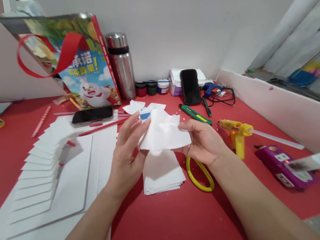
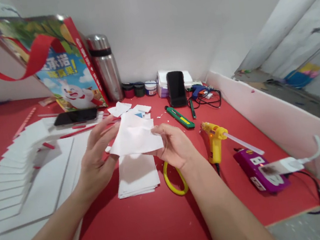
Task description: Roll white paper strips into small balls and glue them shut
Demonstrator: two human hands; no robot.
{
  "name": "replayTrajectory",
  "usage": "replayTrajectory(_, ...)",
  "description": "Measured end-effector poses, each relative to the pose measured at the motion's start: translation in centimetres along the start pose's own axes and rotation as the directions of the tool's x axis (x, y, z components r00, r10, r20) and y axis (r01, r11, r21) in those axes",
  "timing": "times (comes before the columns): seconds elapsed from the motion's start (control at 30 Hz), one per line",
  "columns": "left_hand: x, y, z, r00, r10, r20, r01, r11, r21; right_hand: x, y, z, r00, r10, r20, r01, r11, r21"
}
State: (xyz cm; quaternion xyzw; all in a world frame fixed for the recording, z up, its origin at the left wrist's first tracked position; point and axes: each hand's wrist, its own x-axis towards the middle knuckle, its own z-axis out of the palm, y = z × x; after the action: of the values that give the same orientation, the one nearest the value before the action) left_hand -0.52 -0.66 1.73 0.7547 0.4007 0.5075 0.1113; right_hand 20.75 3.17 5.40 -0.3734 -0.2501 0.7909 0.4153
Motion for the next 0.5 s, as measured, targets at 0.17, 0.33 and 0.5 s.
replayTrajectory(0.17, 0.2, 0.5, -0.6, 0.992, -0.061, -0.114, 0.058, 0.998, -0.029, 0.5, 0.6, -0.3, 0.988, -0.086, -0.126, 0.066, 0.986, -0.153)
replayTrajectory(0.33, -0.3, 0.7, -0.8, 0.824, -0.563, 0.066, 0.55, 0.766, -0.334, 0.0, 1.0, 0.3, 0.748, -0.66, -0.069, 0.498, 0.628, -0.598)
replayTrajectory(0.5, -0.3, 0.5, -0.3, 0.524, -0.661, 0.537, 0.81, 0.191, -0.555, -0.8, 1.4, 0.7, 0.86, -0.421, 0.287, 0.496, 0.563, -0.661)
